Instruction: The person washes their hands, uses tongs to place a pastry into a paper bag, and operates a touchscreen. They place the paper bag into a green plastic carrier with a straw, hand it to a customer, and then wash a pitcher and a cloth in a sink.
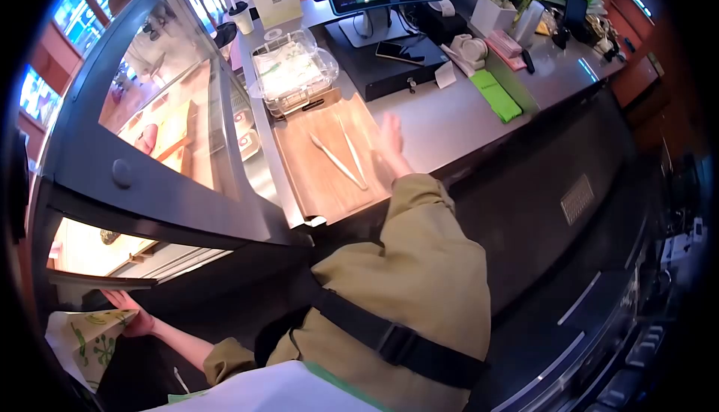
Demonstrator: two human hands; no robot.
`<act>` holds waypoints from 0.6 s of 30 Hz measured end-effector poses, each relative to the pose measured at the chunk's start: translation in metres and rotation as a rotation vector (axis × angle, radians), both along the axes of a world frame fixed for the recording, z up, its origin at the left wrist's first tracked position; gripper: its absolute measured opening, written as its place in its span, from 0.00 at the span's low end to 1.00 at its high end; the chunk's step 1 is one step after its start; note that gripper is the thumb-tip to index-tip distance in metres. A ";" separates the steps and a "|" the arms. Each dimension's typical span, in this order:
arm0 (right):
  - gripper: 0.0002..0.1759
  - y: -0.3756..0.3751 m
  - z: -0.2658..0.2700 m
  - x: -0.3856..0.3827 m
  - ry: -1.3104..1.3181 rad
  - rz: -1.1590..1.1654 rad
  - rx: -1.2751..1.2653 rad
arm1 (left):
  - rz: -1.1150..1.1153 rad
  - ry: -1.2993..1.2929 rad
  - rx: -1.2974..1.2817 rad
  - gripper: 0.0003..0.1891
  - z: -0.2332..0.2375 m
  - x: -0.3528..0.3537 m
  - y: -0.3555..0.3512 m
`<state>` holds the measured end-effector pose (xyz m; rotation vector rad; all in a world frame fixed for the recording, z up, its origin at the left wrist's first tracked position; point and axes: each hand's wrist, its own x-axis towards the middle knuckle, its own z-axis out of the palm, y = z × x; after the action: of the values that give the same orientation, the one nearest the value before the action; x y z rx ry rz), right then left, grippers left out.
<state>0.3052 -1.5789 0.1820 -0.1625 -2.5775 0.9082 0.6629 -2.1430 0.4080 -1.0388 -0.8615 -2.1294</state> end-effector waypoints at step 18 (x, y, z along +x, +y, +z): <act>0.17 0.107 0.160 -0.212 0.319 0.468 0.325 | 0.075 0.068 0.032 0.35 -0.005 -0.063 0.180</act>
<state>0.0932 -1.4717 0.3424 0.6468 -2.4464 0.5823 0.5999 -1.9630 0.4034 -1.0407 -0.8183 -2.0274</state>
